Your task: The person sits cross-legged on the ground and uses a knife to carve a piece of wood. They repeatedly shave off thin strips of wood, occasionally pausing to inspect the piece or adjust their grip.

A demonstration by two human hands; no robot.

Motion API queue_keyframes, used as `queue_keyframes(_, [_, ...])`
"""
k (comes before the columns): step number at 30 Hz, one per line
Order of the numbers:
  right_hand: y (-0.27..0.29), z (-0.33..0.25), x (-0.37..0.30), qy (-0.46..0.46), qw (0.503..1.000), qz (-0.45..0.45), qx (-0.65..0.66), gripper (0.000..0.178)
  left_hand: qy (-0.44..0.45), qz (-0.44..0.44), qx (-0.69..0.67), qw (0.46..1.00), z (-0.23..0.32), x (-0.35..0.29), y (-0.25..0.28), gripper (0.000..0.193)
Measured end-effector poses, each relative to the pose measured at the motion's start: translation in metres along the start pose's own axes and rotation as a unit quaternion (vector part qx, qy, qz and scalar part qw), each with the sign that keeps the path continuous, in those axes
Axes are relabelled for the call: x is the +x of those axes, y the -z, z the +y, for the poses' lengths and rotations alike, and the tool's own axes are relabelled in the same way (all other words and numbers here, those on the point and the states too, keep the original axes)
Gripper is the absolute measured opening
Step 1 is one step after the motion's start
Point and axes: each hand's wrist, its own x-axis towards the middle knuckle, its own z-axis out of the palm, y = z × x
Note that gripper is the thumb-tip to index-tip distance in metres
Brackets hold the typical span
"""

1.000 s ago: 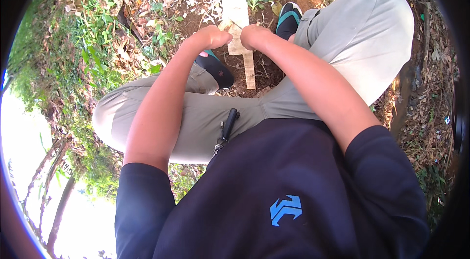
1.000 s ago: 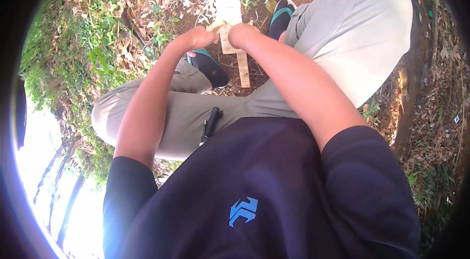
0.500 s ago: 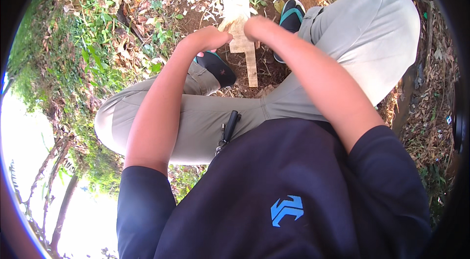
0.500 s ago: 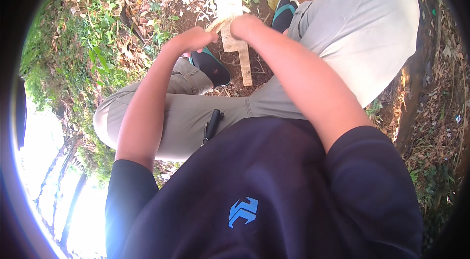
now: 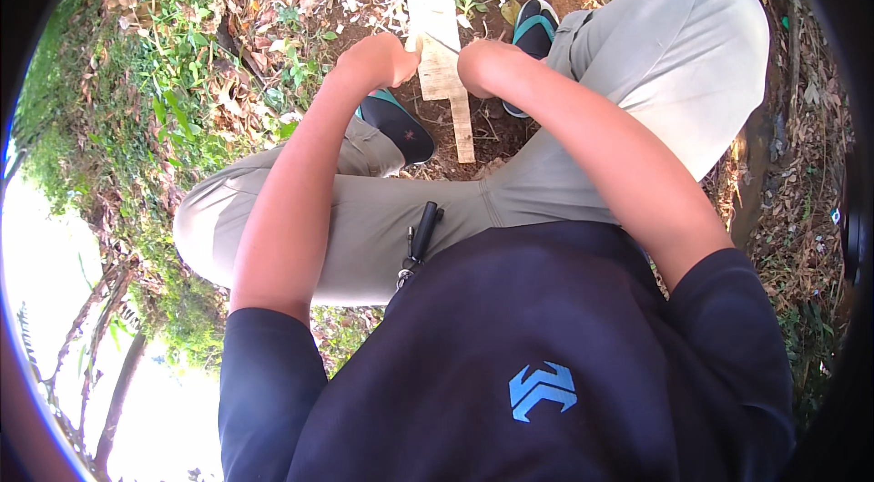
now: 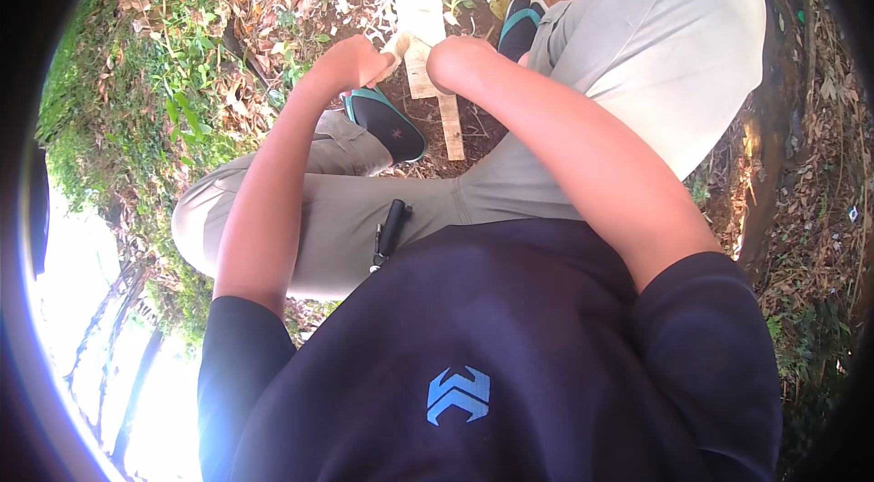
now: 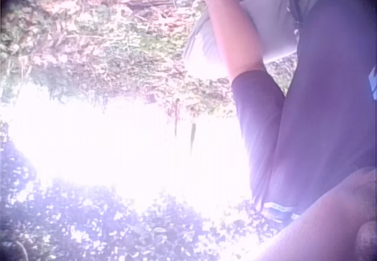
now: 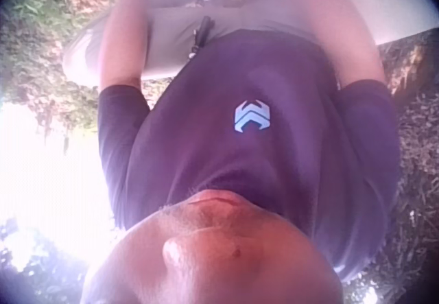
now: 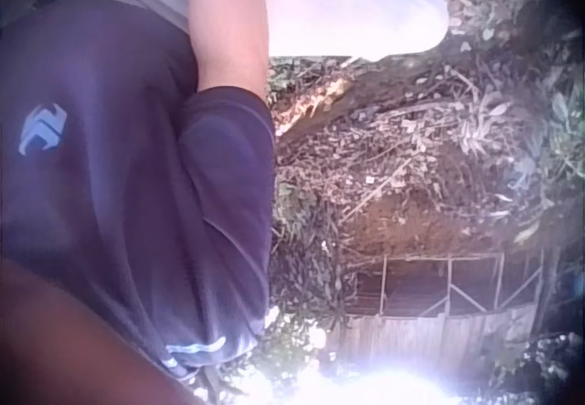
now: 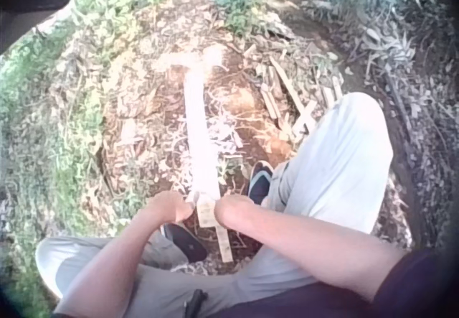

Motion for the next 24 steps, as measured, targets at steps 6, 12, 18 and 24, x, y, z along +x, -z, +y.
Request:
queue_keyframes(6, [-0.001, 0.005, -0.025, -0.021, 0.996, 0.053, 0.071, 0.034, 0.036, 0.010, -0.039, 0.999, 0.001, -0.016, -0.005, 0.040])
queue_keyframes(12, [0.001, 0.001, -0.037, -0.015, 0.991, 0.097, 0.096, 0.029, -0.103, 0.198, 0.011, 0.975, -0.024, -0.027, -0.041, 0.041])
queue_keyframes(18, [-0.014, 0.000, -0.044, 0.005, 0.992, 0.099, 0.075, 0.030, -0.062, 0.159, 0.000, 0.985, -0.014, -0.030, -0.048, 0.041])
queue_keyframes(24, [-0.032, -0.002, -0.041, 0.022, 0.991, 0.113, 0.062, 0.031, -0.028, 0.109, 0.033, 0.993, -0.004, -0.027, -0.043, 0.041])
